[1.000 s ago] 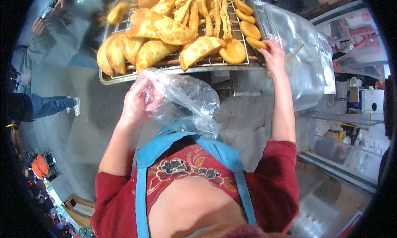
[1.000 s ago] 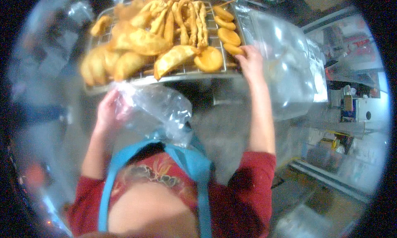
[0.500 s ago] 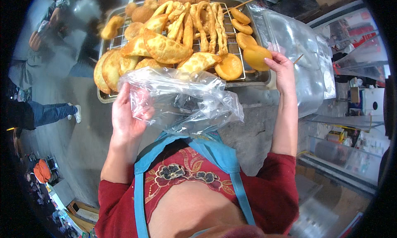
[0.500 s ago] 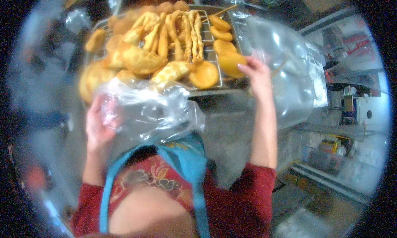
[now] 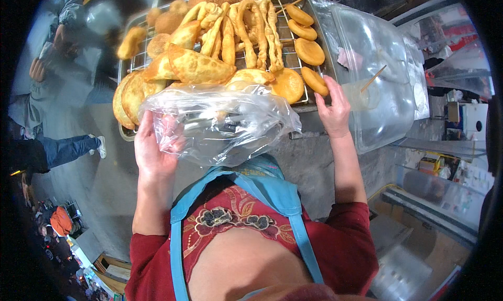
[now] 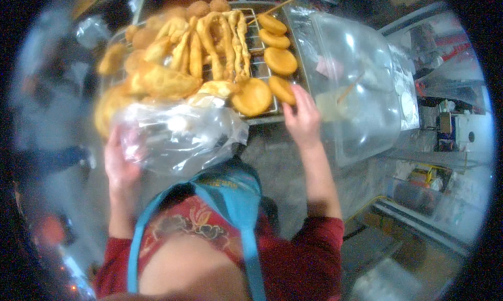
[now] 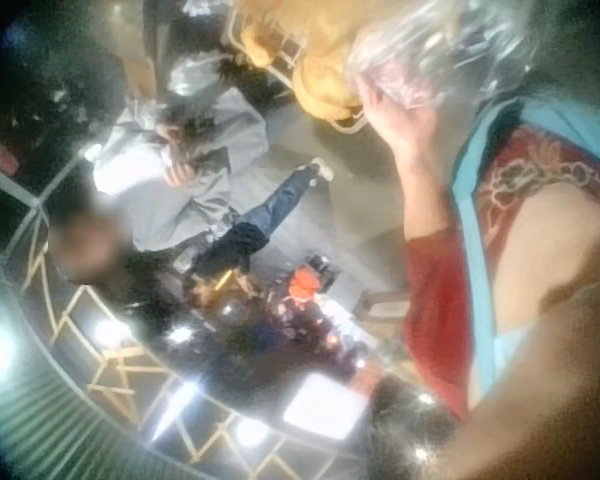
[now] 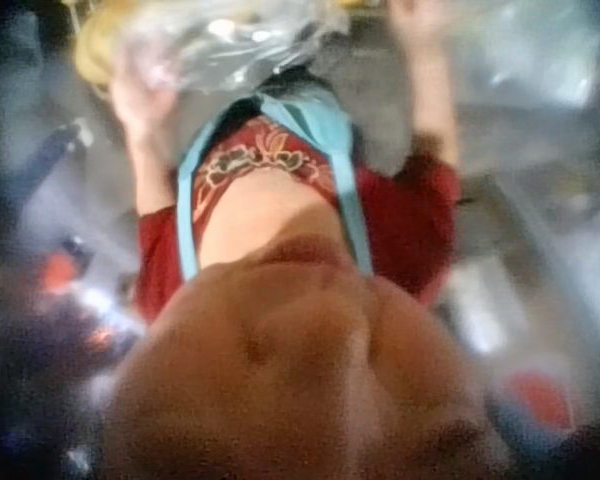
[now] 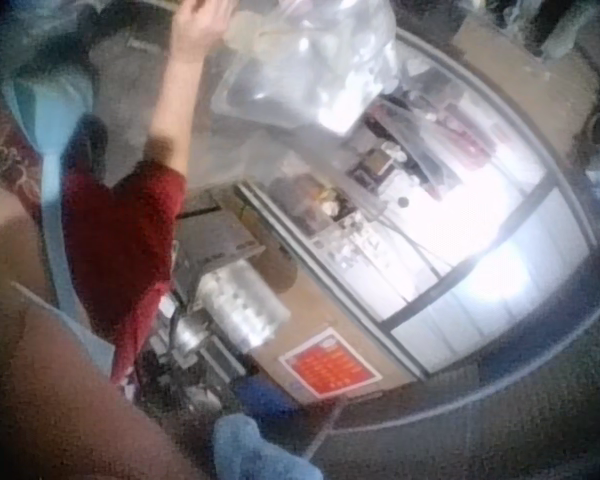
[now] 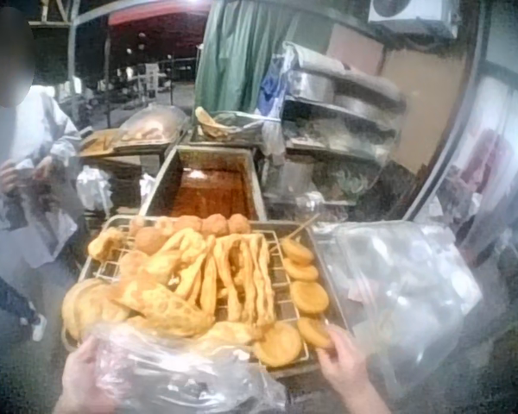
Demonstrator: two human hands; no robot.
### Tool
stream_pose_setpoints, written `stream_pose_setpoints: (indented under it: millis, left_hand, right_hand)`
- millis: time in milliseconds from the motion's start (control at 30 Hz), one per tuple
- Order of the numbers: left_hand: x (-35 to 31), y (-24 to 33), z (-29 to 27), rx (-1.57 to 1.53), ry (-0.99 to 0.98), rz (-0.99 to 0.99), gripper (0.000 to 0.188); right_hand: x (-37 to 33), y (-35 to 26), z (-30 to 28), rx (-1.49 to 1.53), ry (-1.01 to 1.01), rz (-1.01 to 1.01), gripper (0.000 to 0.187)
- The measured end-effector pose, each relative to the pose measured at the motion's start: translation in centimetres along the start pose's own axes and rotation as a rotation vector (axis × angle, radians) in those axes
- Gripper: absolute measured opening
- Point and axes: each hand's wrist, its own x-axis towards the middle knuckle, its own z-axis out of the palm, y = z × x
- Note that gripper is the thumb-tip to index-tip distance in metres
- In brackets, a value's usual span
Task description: The person assembles a street food wrap by scooping cooked noodles and vegetables from a griddle into a flatbread using a spatula, then wraps it in a plastic bag. They also pack fried pastries into a separate bag and hand the items to a customer.
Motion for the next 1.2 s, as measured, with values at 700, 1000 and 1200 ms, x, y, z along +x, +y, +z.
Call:
stream_pose_setpoints:
  millis: [700,1000,1200]
  left_hand:
    - [-4.1,2.6,-3.5,-0.087,0.236,0.04,0.03]
    - [-4.1,1.3,-5.8,-0.087,0.342,0.12,0.03]
    - [-4.5,1.5,-6.7,-0.06,0.183,0.02,0.026]
  right_hand:
    - [4.9,-5.8,0.1,0.205,-0.197,0.149,0.041]
    - [6.3,-16.1,4.1,0.813,-0.52,0.125,0.039]
    - [10.0,-16.9,12.4,0.135,-0.459,-0.13,0.069]
